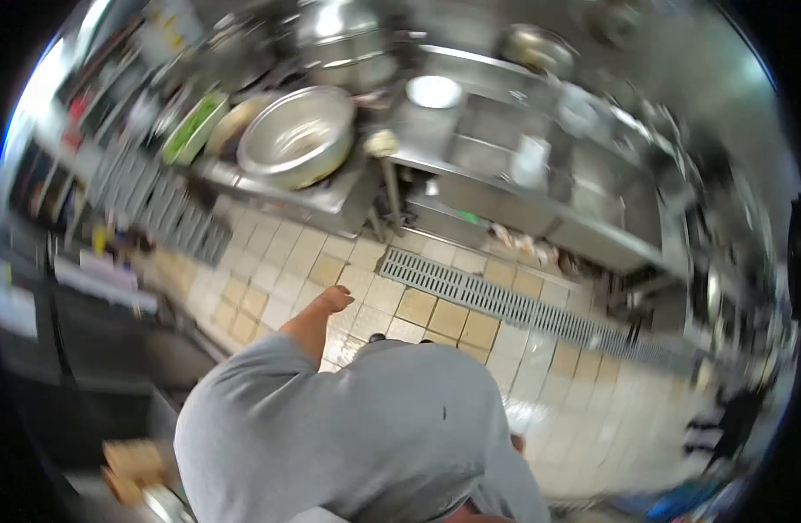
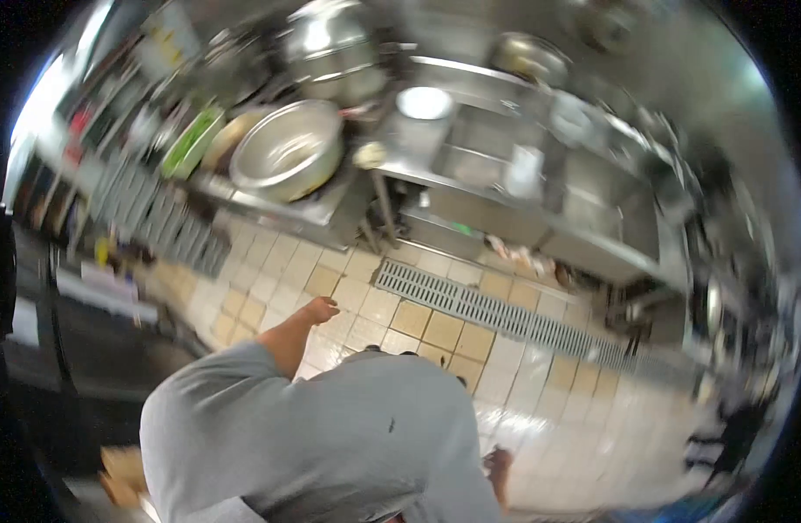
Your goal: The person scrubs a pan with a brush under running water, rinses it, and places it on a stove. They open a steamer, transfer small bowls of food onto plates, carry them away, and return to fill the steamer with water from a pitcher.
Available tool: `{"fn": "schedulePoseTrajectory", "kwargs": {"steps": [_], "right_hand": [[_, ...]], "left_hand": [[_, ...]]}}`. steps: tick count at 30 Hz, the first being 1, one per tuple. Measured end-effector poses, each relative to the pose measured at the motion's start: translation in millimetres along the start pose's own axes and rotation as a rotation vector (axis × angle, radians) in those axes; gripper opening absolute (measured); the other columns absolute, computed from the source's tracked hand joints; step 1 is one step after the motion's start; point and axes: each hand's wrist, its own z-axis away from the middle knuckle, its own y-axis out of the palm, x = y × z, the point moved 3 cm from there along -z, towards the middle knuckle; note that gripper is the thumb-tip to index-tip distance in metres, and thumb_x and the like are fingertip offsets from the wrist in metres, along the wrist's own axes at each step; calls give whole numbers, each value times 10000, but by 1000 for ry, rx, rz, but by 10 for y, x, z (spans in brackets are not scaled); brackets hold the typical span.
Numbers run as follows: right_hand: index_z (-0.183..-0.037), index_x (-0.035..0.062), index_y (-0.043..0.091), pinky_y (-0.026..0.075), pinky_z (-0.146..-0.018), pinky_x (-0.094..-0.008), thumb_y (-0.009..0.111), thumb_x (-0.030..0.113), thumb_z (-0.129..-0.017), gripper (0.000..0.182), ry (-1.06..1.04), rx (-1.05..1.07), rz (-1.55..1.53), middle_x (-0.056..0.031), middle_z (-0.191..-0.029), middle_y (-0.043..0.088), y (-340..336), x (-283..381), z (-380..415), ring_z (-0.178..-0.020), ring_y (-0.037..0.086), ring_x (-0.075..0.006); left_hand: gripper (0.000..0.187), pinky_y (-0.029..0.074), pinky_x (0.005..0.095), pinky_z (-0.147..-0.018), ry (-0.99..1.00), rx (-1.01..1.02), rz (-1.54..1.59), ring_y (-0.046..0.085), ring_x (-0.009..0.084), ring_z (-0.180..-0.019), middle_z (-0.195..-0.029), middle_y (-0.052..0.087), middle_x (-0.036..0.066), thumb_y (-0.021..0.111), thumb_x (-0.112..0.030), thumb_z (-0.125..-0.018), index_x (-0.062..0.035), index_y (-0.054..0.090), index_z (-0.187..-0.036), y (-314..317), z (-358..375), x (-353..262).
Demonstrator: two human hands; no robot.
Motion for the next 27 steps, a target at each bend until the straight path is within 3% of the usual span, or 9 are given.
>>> {"fn": "schedulePoseTrajectory", "kwargs": {"steps": [1, 3, 4, 7, 12, 15, 19, 24, 27], "right_hand": [[-1072, 24, 611, 509, -574, -440, 627, 222, -888, 271, 236, 58, -467, -144, -815, 628, 22, 44, -5, -643, 622, -262], [-1062, 21, 605, 510, -565, -428, 620, 224, -893, 265, 555, -174, 32, -144, -825, 627, 175, 806, -96, -651, 627, -261], [-1057, 19, 602, 510, -561, -422, 617, 226, -895, 263, 591, -196, 99, -143, -830, 627, 250, 1145, -195, -654, 629, -261], [-1041, 14, 593, 511, -547, -405, 607, 230, -903, 257, 592, -215, 167, -143, -845, 626, 542, 2122, -712, -665, 637, -260], [-1015, 5, 578, 511, -525, -375, 591, 237, -915, 253, 519, -169, 255, -142, -871, 624, 1233, 3244, -1614, -683, 649, -259], [-1025, 9, 568, 532, -522, -377, 582, 242, -924, 255, 349, -51, 440, -129, -871, 620, 1895, 3902, -1970, -701, 664, -258], [-1079, 25, 556, 569, -533, -390, 591, 199, -916, 240, 252, 136, 594, -120, -867, 626, 2637, 4529, -2323, -670, 664, -237], [-1076, 34, 562, 556, -490, -384, 605, 211, -909, 246, 207, 202, 660, -90, -790, 630, 3089, 4750, -2646, -621, 652, -213], [-1054, 28, 569, 554, -481, -379, 612, 223, -906, 249, 245, 230, 647, -86, -776, 626, 3118, 4750, -2686, -611, 646, -208]], "left_hand": [[393, 539, 349, -813, -44, 57, -108, 700, 230, -814, -1025, 705, 180, 552, -336, -928, -20, 656, -1137, 136, 1, 543], [443, 567, 386, -739, -199, 208, -70, 720, 275, -801, -1153, 656, 191, 527, -339, -938, 11, 616, -1194, 216, 224, 1282], [517, 591, 416, -658, -311, 302, 74, 731, 309, -809, -1261, 610, 198, 520, -336, -941, 46, 555, -1288, 229, 453, 1600], [488, 598, 431, -681, -379, 239, 263, 730, 327, -813, -1284, 595, 206, 486, -305, -958, 59, 559, -1274, 877, 463, 3056], [478, 595, 423, -698, -361, 339, 170, 732, 309, -781, -1251, 614, 214, 508, -303, -956, 61, 571, -1260, 916, 920, 3681], [454, 577, 401, -663, -407, 144, 302, 731, 286, -770, -1041, 698, 193, 554, -302, -931, 16, 599, -1251, 365, 1134, 3429], [464, 562, 387, -622, -380, -150, 575, 715, 267, -686, -957, 704, 196, 585, -293, -920, 9, 580, -1272, 147, 1136, 3501], [491, 542, 374, -576, -379, -273, 804, 686, 247, -618, -810, 693, 190, 638, -267, -892, -3, 555, -1297, 190, 1320, 3665], [543, 562, 384, -684, -474, -187, 746, 711, 266, -683, -867, 714, 208, 553, -340, -904, 17, 540, -1313, 336, 1652, 3725]]}}
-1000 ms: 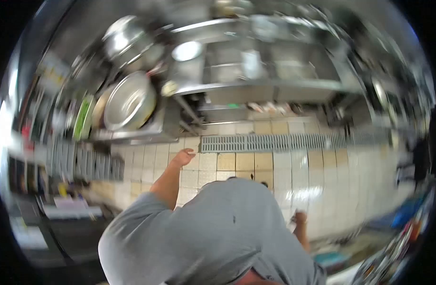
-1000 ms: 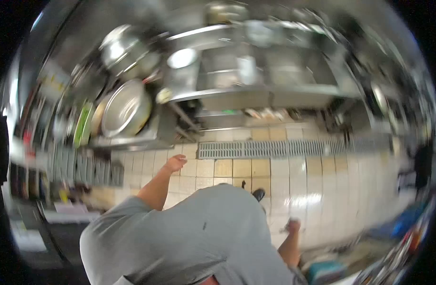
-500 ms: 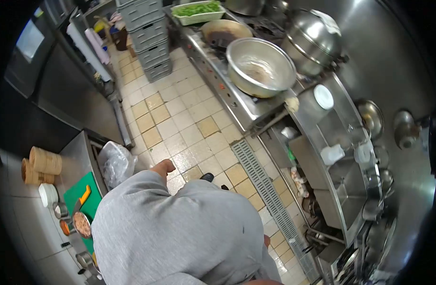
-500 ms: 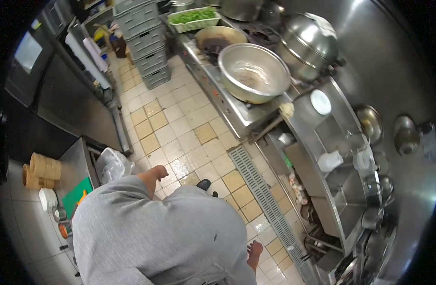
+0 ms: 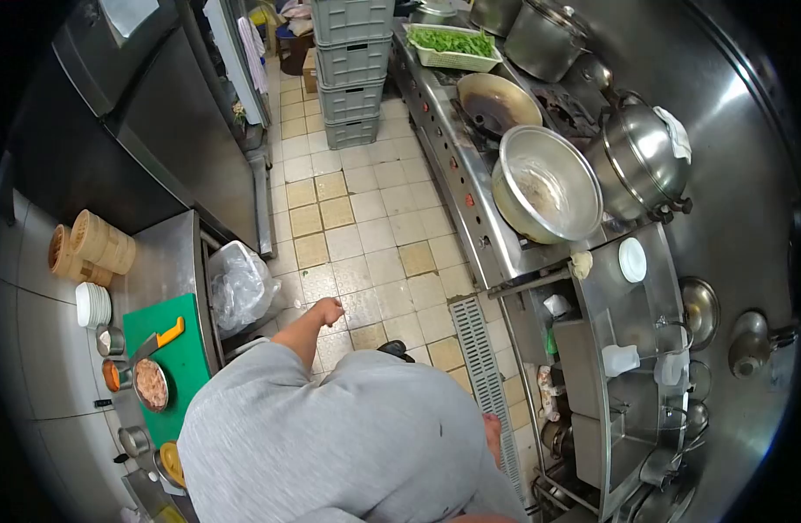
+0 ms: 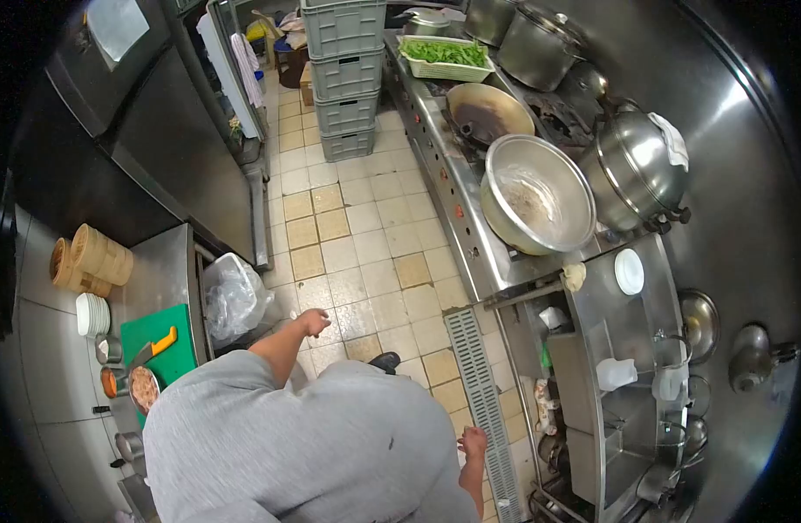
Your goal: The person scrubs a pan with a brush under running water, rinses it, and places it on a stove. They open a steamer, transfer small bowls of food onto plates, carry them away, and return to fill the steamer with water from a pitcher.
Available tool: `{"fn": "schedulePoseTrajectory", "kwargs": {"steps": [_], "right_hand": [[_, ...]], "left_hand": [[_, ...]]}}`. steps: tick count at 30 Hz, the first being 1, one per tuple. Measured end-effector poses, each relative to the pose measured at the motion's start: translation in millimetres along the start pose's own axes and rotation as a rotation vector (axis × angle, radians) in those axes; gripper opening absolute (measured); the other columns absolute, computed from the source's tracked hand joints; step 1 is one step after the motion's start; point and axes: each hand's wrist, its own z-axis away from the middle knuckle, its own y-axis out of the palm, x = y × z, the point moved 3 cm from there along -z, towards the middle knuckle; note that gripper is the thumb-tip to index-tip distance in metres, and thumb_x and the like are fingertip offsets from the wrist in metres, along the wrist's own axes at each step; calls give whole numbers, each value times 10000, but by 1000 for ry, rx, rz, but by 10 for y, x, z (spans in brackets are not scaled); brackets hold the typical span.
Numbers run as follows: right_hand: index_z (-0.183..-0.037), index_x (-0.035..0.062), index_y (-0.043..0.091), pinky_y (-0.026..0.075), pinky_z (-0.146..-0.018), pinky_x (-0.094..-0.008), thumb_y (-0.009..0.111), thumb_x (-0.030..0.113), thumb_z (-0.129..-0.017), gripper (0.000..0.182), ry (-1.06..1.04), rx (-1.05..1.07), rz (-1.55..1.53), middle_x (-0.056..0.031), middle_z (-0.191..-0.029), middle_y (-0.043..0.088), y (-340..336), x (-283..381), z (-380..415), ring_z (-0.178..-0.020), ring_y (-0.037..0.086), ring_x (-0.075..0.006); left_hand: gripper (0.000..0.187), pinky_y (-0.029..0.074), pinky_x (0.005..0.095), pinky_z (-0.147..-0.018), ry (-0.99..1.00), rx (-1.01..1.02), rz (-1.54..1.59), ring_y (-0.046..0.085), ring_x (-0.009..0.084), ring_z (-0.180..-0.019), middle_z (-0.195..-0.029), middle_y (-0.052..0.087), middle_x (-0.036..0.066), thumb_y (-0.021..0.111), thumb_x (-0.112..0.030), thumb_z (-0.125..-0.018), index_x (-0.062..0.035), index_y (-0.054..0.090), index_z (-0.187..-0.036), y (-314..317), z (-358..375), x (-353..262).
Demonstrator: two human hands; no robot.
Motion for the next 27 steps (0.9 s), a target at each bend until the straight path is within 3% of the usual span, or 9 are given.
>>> {"fn": "schedulePoseTrajectory", "kwargs": {"steps": [6, 11, 13, 15, 17, 18, 23, 26, 27], "right_hand": [[-817, 22, 625, 511, -480, -349, 635, 194, -865, 178, -41, -29, 247, -77, -631, 594, -30, 69, 179, -618, 642, -198], [-773, 12, 613, 449, -457, -320, 625, 186, -873, 201, -405, -53, 545, -89, -595, 577, -153, -2142, -1167, -535, 572, -189], [-773, 15, 609, 448, -453, -320, 620, 186, -877, 200, -230, -12, 498, -88, -598, 576, -129, -1792, -846, -534, 572, -187], [-772, 19, 604, 447, -449, -319, 614, 186, -881, 200, -113, 7, 423, -87, -600, 575, -109, -1429, -613, -534, 571, -186], [-771, 22, 599, 445, -444, -319, 609, 186, -884, 199, -23, 29, 319, -86, -603, 574, -122, -1172, -513, -533, 570, -185], [-770, 24, 597, 445, -442, -318, 606, 186, -886, 199, 1, 38, 264, -85, -605, 573, -125, -1045, -500, -533, 570, -184], [-768, 33, 585, 442, -432, -317, 593, 185, -896, 199, 7, 71, 96, -83, -612, 571, -129, -463, -534, -531, 568, -181], [-767, 38, 578, 440, -426, -316, 585, 185, -902, 199, -13, 102, 30, -81, -616, 570, -119, -284, -630, -530, 566, -179], [-767, 40, 575, 439, -424, -316, 582, 185, -904, 200, -19, 109, 12, -80, -618, 569, -105, -256, -670, -530, 566, -178]], "left_hand": [[458, 567, 393, -732, -239, 71, -175, 722, 279, -728, -965, 712, 198, 516, -295, -894, 76, 653, -1123, 112, 250, 763], [455, 558, 406, -745, -263, 53, -188, 720, 269, -748, -961, 704, 216, 528, -334, -901, 82, 694, -981, 223, -76, 920], [467, 552, 412, -764, -252, 100, -271, 717, 278, -755, -957, 700, 229, 527, -353, -903, 78, 701, -956, 262, -301, 709], [445, 523, 422, -869, 94, 1, -377, 703, 338, -799, -912, 693, 262, 473, -326, -883, 41, 721, -930, 347, -624, 399], [450, 545, 412, -817, 169, -67, -303, 711, 313, -784, -952, 701, 239, 490, -313, -859, 32, 695, -1063, 256, -551, -173], [473, 554, 389, -771, 128, -91, -102, 714, 289, -760, -885, 713, 218, 508, -303, -854, 25, 649, -1165, 229, -399, -454], [490, 559, 350, -684, 232, -78, -96, 707, 276, -732, -797, 711, 177, 568, -329, -900, -8, 573, -1269, 307, -381, -1061], [504, 558, 352, -682, 202, -104, -85, 705, 292, -733, -810, 714, 181, 589, -350, -908, -23, 560, -1291, 417, -253, -970], [501, 550, 356, -785, 77, -39, 33, 703, 310, -855, -919, 716, 207, 605, -356, -893, -35, 581, -1276, 427, -22, -992]]}}
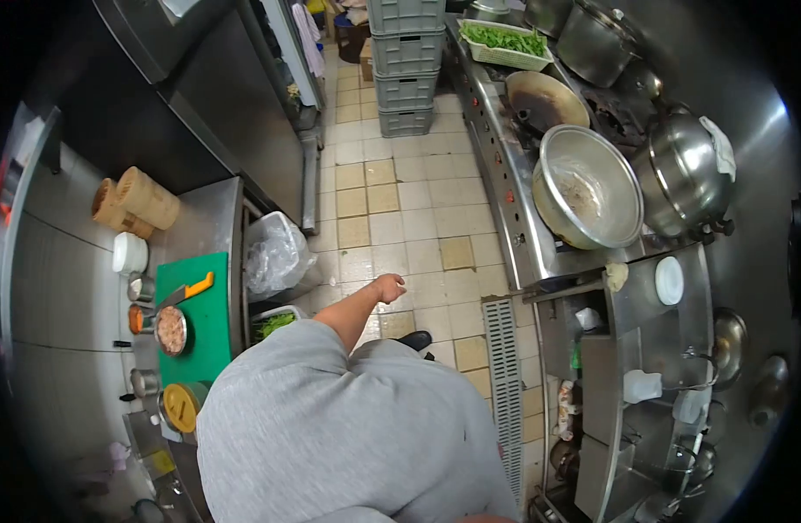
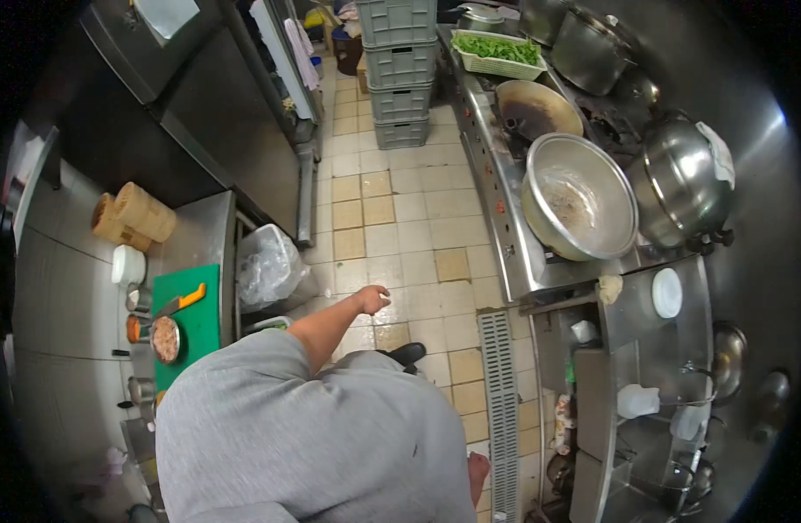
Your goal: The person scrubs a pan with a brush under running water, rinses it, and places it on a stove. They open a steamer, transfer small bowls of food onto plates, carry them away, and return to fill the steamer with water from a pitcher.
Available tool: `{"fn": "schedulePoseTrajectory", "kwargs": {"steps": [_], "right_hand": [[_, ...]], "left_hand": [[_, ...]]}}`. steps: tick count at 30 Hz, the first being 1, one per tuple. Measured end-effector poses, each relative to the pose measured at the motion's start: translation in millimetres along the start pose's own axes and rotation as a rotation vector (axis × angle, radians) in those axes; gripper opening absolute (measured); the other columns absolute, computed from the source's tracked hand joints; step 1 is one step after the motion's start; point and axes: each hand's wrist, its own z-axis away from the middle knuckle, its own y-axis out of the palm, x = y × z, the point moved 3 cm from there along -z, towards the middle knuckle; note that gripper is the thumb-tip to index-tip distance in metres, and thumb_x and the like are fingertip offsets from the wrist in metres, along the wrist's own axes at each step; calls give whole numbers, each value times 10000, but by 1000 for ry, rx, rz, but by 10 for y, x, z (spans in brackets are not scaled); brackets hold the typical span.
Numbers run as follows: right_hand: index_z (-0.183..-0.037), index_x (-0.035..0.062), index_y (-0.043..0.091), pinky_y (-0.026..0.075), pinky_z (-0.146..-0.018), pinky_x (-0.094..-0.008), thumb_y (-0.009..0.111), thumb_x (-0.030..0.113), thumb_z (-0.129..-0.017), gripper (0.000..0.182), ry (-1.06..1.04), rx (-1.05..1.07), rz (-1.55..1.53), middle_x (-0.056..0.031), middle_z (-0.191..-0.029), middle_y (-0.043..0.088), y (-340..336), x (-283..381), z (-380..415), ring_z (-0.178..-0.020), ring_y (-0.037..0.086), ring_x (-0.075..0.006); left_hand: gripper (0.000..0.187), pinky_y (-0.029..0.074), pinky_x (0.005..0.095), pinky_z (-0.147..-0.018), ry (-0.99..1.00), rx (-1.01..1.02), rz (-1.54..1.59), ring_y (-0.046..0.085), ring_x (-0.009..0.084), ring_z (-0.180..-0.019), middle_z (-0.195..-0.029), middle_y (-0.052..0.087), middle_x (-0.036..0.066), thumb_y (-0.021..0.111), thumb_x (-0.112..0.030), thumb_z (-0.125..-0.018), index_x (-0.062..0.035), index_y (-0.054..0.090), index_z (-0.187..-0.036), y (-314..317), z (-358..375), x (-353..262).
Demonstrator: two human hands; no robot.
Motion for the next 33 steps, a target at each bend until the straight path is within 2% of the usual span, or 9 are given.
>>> {"fn": "schedulePoseTrajectory", "kwargs": {"steps": [4, 8, 12, 17, 21, 23, 26, 28, 33], "right_hand": [[-765, 47, 566, 437, -415, -315, 571, 185, -911, 201, 17, 50, -36, -78, -623, 567, -4, -74, -149, -528, 564, -175], [-763, 55, 556, 434, -407, -314, 561, 185, -919, 203, 49, 127, -4, -76, -629, 565, -45, -261, -331, -527, 563, -173], [-762, 62, 547, 432, -399, -312, 550, 185, -927, 206, 63, 230, 113, -74, -635, 563, -123, -210, -523, -526, 561, -170], [-760, 71, 535, 429, -388, -311, 536, 184, -937, 210, 15, 288, 199, -71, -642, 561, -159, 182, -784, -524, 559, -167], [-758, 78, 525, 427, -380, -310, 525, 184, -944, 215, -96, 297, 148, -69, -648, 559, -66, 765, -818, -523, 558, -164], [-757, 81, 521, 425, -376, -309, 520, 184, -948, 217, -161, 286, 108, -68, -651, 558, -17, 1025, -679, -522, 557, -163], [-890, 77, 577, 469, -422, -301, 516, 307, -973, 252, -278, 215, 139, -47, -726, 620, -113, 985, -669, -573, 596, -125], [-942, 70, 589, 498, -441, -330, 541, 287, -958, 222, -275, 155, 89, -57, -738, 630, -191, 752, -518, -572, 610, -149], [-1004, 54, 601, 540, -484, -372, 591, 284, -928, 242, -59, 15, 199, -87, -784, 646, -445, -530, -169, -609, 647, -199]], "left_hand": [[515, 482, 390, -976, 42, -30, -376, 624, 314, -1125, -1174, 658, 222, 626, -346, -861, -50, 599, -1281, -28, 606, 373], [493, 578, 380, -756, -218, -133, -208, 714, 344, -771, -1112, 682, 213, 589, -315, -869, -19, 604, -1263, -224, 1224, 987], [472, 574, 381, -755, 45, -244, -510, 716, 318, -777, -1047, 698, 216, 578, -302, -866, -5, 619, -1231, -54, 912, 3063], [407, 553, 432, -773, -403, -685, 229, 703, 335, -817, -1003, 706, 205, 592, -313, -822, -22, 690, -1089, 377, 2613, 2203], [306, 547, 442, -769, -290, -112, -578, 694, 358, -835, -912, 715, 188, 639, -344, -785, -79, 759, -882, 1558, 2592, 3087], [255, 548, 449, -739, -490, -348, -289, 699, 311, -812, -826, 718, 168, 676, -313, -770, -91, 765, -856, 2004, 2969, 3021], [295, 525, 423, -563, 548, -186, -768, 658, 290, -635, -722, 671, 157, 650, -298, -863, -18, 725, -918, 2603, 2554, 4077], [306, 564, 391, -571, -630, 91, 243, 649, 243, -684, -1008, 677, 103, 544, -47, -872, -46, 657, -1156, 2086, 2673, 3209], [360, 555, 403, -547, -215, 128, -233, 682, 297, -692, -1002, 684, 148, 566, -207, -898, -51, 610, -1220, 1139, 1951, 2321]]}}
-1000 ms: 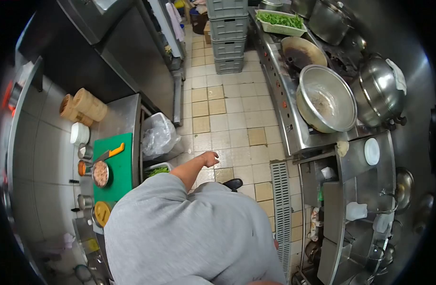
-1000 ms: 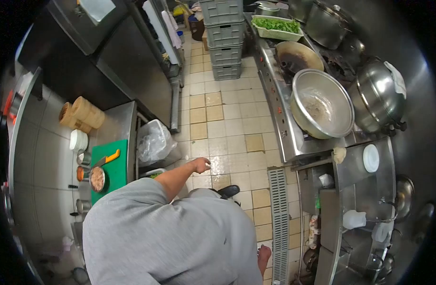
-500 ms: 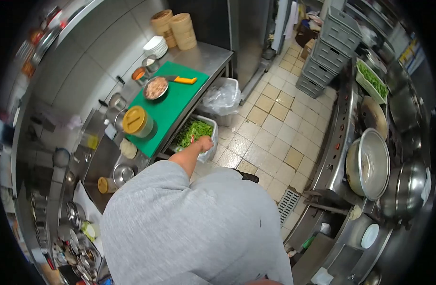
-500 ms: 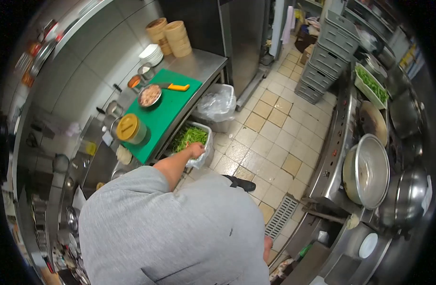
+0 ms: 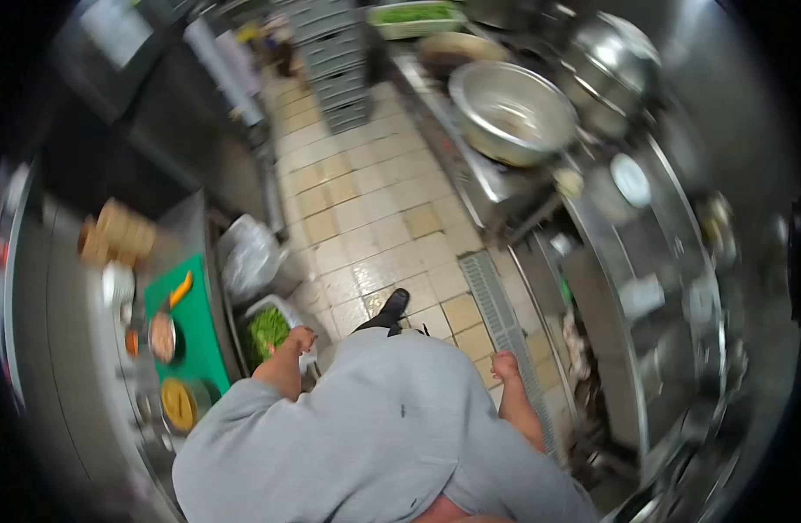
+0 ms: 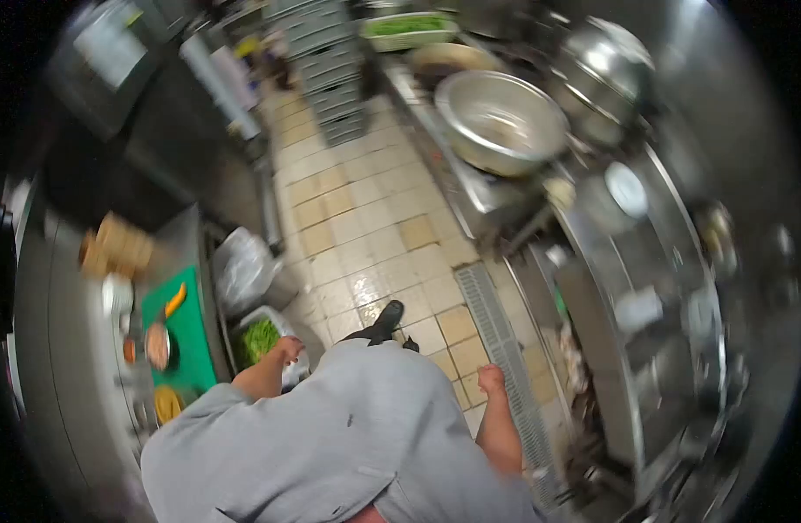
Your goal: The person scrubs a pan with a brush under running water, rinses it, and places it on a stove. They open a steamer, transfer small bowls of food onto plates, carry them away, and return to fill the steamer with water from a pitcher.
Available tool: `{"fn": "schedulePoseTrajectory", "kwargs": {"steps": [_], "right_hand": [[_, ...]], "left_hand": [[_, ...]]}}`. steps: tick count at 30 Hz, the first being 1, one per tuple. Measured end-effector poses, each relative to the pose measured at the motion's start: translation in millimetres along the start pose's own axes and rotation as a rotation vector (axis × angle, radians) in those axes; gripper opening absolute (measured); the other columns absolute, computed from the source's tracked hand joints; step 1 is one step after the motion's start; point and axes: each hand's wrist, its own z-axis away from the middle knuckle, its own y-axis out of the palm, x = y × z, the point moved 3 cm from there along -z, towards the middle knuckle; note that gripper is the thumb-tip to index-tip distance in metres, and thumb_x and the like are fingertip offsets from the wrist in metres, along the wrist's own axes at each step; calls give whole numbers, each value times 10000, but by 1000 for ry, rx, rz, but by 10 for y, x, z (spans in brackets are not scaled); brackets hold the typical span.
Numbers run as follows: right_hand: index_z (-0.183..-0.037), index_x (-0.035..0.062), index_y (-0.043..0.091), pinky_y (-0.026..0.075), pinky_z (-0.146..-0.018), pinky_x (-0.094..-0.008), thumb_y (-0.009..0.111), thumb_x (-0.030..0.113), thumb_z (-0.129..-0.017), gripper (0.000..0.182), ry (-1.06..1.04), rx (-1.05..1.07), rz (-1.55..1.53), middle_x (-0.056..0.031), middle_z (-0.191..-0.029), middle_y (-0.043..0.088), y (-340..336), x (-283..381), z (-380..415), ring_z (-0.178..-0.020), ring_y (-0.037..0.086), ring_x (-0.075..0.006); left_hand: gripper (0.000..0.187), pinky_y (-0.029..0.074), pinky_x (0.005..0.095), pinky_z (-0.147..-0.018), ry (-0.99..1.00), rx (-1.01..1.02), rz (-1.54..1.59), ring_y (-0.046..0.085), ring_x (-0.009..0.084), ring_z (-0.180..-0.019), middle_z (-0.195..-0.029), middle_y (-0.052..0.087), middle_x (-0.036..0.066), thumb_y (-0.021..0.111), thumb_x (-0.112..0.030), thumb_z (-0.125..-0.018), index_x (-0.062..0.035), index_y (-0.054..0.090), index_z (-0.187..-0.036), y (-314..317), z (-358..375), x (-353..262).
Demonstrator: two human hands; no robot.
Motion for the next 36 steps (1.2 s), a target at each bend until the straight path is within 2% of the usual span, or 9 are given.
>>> {"fn": "schedulePoseTrajectory", "kwargs": {"steps": [3, 5, 10, 15, 21, 28, 30, 31, 36], "right_hand": [[-1004, 47, 599, 546, -492, -373, 632, 300, -899, 277, 212, -11, -127, -99, -775, 636, -6, -882, 455, -609, 650, -219], [-801, 26, 626, 535, -460, -367, 637, 281, -879, 266, 249, -130, -284, -100, -664, 628, -38, -1501, 889, -562, 635, -201], [-1042, 41, 580, 565, -550, -421, 602, 284, -917, 274, 472, -357, -646, -121, -864, 625, 208, -2861, 1976, -698, 668, -277], [-1103, 45, 564, 575, -562, -448, 555, 283, -944, 287, 805, -404, -945, -149, -943, 642, 1098, -3635, 2737, -754, 682, -319], [-988, 56, 570, 551, -523, -455, 579, 404, -924, 354, 852, -409, -1281, -143, -856, 636, 2645, -3569, 2699, -688, 663, -312], [-918, 43, 672, 571, -566, -444, 569, 441, -931, 412, 612, -166, -712, -144, -772, 691, 2820, -2875, 2150, -633, 665, -266], [-847, 14, 704, 568, -644, -442, 576, 387, -918, 400, 683, -478, -797, -205, -806, 698, 2567, -2928, 2041, -670, 684, -314], [-863, 1, 693, 570, -598, -425, 570, 367, -916, 390, 660, -516, -755, -184, -786, 696, 2242, -2745, 2179, -661, 691, -289], [-772, -19, 685, 580, -573, -401, 559, 376, -911, 437, 841, -607, -670, -165, -671, 675, 1025, -2109, 2580, -573, 684, -280]], "left_hand": [[430, 537, 385, -521, -92, -127, 187, 689, 290, -652, -953, 690, 146, 595, -284, -894, -46, 587, -1252, -606, -435, -730], [473, 527, 368, -510, -46, -199, 176, 694, 257, -640, -941, 697, 152, 604, -295, -890, -52, 559, -1294, -827, -564, -1372], [476, 523, 353, -501, 417, -20, -252, 685, 256, -587, -817, 684, 191, 625, -272, -863, 10, 590, -1244, -759, -1000, -2988], [450, 547, 362, -589, 612, 49, -101, 697, 266, -644, -808, 701, 180, 630, -261, -874, -16, 589, -1249, 18, -1135, -4288], [476, 551, 364, -653, 747, 313, -512, 708, 266, -676, -938, 716, 181, 625, -297, -901, -42, 537, -1293, 659, -733, -5257], [419, 547, 389, -580, 571, 278, -568, 691, 238, -625, -902, 710, 151, 561, -334, -928, -25, 618, -1205, 644, -1422, -5305], [433, 528, 438, -613, 643, 374, -976, 687, 226, -730, -927, 704, 194, 451, -368, -957, -30, 703, -859, 710, -2510, -5076], [182, 508, 338, -667, 643, 670, -796, 635, 172, -890, -953, 640, 99, 483, -188, -968, -73, 622, -958, 678, -3171, -4881], [148, 460, 333, -552, 729, 605, -1068, 588, 180, -720, -847, 599, 68, 495, -177, -952, -88, 613, -962, 1016, -3024, -5886]]}}
